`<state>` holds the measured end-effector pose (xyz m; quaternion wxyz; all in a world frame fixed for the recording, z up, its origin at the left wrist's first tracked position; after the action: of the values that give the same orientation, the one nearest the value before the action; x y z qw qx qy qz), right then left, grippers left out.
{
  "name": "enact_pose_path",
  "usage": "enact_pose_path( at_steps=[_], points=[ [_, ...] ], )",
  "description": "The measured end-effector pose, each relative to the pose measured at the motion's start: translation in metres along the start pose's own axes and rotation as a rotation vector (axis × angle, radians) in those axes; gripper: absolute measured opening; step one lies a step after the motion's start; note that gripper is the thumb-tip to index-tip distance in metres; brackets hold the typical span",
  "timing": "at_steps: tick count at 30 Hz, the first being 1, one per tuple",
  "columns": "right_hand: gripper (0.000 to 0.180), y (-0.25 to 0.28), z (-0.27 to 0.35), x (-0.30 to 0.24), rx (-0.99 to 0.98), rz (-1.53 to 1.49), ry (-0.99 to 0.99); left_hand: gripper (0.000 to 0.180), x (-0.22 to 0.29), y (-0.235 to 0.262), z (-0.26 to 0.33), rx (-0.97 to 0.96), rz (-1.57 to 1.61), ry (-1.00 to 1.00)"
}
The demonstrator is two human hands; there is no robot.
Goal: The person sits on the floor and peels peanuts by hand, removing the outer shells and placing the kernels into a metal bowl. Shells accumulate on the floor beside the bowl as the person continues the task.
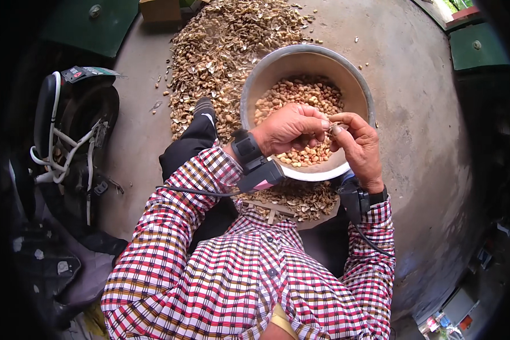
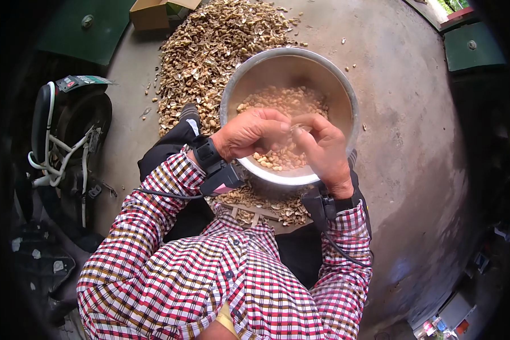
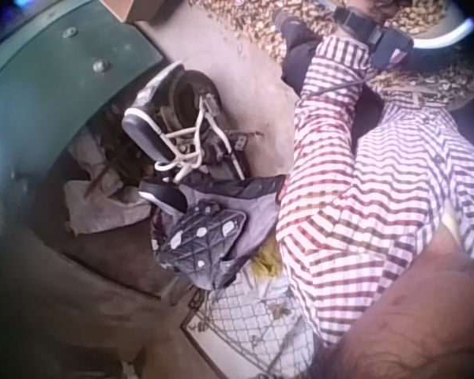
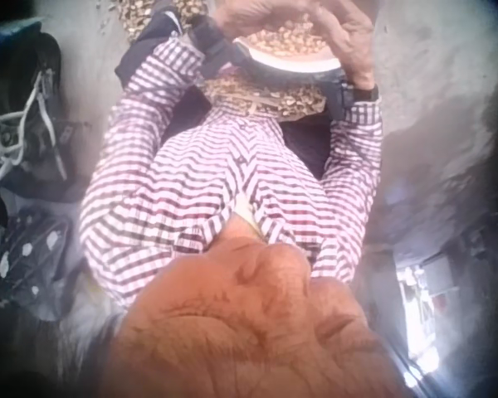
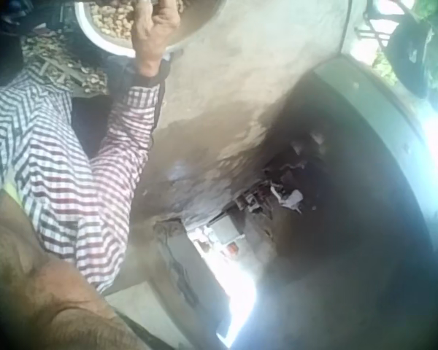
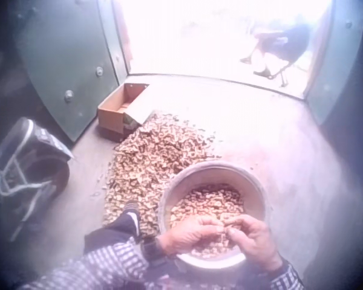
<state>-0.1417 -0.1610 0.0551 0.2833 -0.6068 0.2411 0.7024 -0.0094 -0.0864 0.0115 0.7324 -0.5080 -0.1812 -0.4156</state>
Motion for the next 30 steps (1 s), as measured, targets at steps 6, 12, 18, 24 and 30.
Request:
enact_pose_path(
  at_steps=[6, 12, 18, 24, 30],
  points=[
    [0.019, -0.009, 0.013, 0.004, -0.367, 0.174, -0.096, 0.015, 0.016, 0.025, 0.004, 0.168, 0.098, -0.105],
    [0.016, -0.012, 0.008, 0.005, -0.333, 0.344, 0.035, 0.015, 0.004, 0.03, 0.007, 0.14, 0.155, -0.053],
    [0.022, -0.018, 0.003, 0.026, -0.251, -0.014, -0.186, 0.013, 0.005, 0.024, 0.008, 0.133, 0.249, -0.075],
    [0.018, -0.034, -0.001, 0.032, -0.166, -0.32, -0.363, 0.017, -0.001, 0.027, 0.006, 0.118, 0.317, -0.114],
    [0.02, -0.033, -0.008, 0.029, 0.01, -0.092, -0.071, 0.018, -0.003, 0.034, 0.008, 0.225, 0.312, -0.097]
  ],
)
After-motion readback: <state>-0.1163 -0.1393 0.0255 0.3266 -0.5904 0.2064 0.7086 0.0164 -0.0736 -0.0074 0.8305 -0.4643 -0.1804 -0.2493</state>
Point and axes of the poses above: each hand's wrist, its own z-axis away from the middle knuckle, its own y-axis out of the back of the hand, x = y × z, the point moved 4 cm from there along -z, towards the middle knuckle, and after that the axes turned 8 degrees about -z, right-handed, at the moved point
